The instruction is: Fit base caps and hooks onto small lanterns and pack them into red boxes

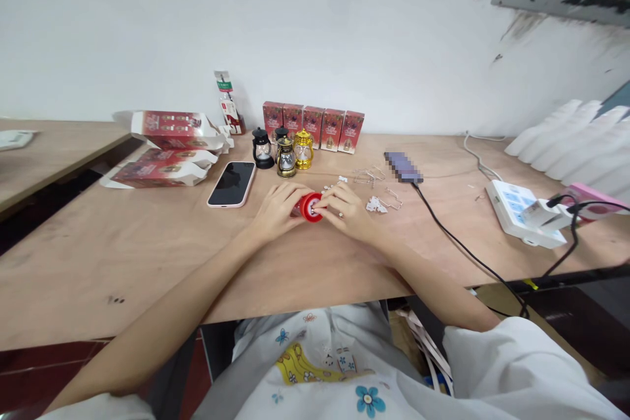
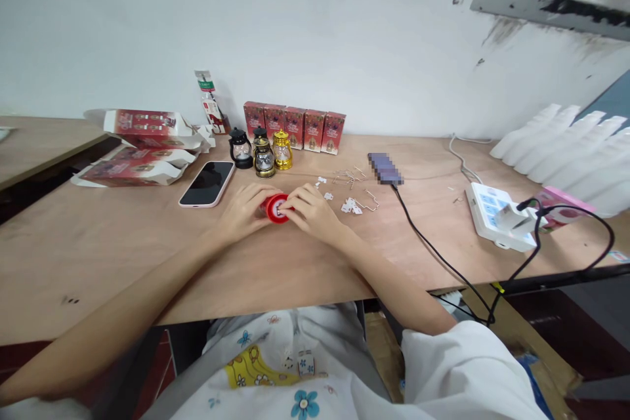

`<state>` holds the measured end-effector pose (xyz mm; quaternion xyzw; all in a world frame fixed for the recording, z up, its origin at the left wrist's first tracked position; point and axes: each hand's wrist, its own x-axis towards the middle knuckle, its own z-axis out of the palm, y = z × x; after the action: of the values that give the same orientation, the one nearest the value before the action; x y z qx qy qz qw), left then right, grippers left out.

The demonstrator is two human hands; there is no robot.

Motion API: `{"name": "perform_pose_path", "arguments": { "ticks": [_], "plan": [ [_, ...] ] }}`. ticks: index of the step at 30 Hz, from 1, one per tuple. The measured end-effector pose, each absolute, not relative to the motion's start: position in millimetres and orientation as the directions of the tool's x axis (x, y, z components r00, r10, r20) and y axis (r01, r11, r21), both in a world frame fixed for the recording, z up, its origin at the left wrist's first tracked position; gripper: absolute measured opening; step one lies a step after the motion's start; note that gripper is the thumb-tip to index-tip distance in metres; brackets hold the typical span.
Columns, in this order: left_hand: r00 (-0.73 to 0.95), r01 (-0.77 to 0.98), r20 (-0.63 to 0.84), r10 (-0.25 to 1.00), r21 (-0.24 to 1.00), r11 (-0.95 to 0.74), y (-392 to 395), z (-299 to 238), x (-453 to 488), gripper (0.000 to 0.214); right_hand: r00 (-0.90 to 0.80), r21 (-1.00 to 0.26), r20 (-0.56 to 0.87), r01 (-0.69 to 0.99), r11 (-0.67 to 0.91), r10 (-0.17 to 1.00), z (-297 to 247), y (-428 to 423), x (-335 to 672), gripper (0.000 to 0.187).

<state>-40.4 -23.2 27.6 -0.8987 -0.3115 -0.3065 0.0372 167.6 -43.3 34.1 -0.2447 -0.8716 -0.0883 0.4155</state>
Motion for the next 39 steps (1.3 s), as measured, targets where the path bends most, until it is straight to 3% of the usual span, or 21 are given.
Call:
{"name": "perform_pose_path", "arguments": {
  "ticks": [6, 8, 10, 13, 16, 20, 23, 25, 28, 30, 34, 39],
  "plan": [
    [0.626, 0.617, 0.547, 0.557, 0.09, -0.782, -26, 31, -40, 0.036, -0.551, -0.117, 0.703, 0.534, 0.837, 0.45, 34, -45, 166, 0.02],
    [0.623, 0.616, 0.554, 0.552, 0.086, -0.783, -27, 32, -40, 0.037, -0.487, -0.225, 0.71, 0.528, 0.819, 0.509, 33, -47, 164, 0.015],
    [0.615, 0.618, 0.574, 0.542, 0.077, -0.783, -29, 33, -39, 0.037, -0.348, -0.414, 0.714, 0.489, 0.768, 0.607, 32, -48, 162, 0.01],
    [0.607, 0.617, 0.6, 0.52, 0.056, -0.785, -31, 34, -39, 0.036, -0.171, -0.668, 0.632, 0.375, 0.643, 0.756, 29, -49, 158, 0.034],
    [0.615, 0.62, 0.596, 0.516, 0.038, -0.784, -31, 32, -38, 0.035, -0.167, -0.783, 0.525, 0.289, 0.551, 0.834, 26, -47, 155, 0.04],
    [0.617, 0.633, 0.579, 0.533, 0.037, -0.774, -27, 31, -39, 0.037, -0.252, -0.834, 0.484, 0.158, 0.529, 0.838, 28, -41, 158, 0.039],
    [0.6, 0.643, 0.591, 0.538, 0.044, -0.765, -25, 32, -43, 0.04, -0.222, -0.81, 0.511, 0.199, 0.552, 0.83, 35, -30, 174, 0.033],
    [0.562, 0.662, 0.61, 0.559, 0.072, -0.746, -24, 33, -45, 0.043, -0.138, -0.731, 0.538, 0.413, 0.542, 0.831, 40, -21, 190, 0.023],
    [0.433, 0.714, 0.663, 0.61, 0.16, -0.681, -24, 34, -45, 0.048, -0.146, -0.471, 0.489, 0.786, 0.401, 0.86, 44, -8, 214, 0.014],
    [0.325, 0.735, 0.707, 0.628, 0.23, -0.638, -25, 35, -44, 0.047, -0.21, -0.281, 0.373, 0.903, 0.326, 0.904, 46, -2, 227, 0.013],
    [0.156, 0.701, 0.745, 0.649, 0.379, -0.604, -27, 36, -43, 0.038, -0.239, -0.102, 0.158, 0.961, 0.256, 0.958, 46, 3, 247, 0.011],
    [0.103, 0.675, 0.724, 0.682, 0.452, -0.583, -25, 36, -42, 0.04, -0.333, -0.069, 0.066, 0.939, 0.337, 0.941, 42, 6, 256, 0.004]
  ]
}}
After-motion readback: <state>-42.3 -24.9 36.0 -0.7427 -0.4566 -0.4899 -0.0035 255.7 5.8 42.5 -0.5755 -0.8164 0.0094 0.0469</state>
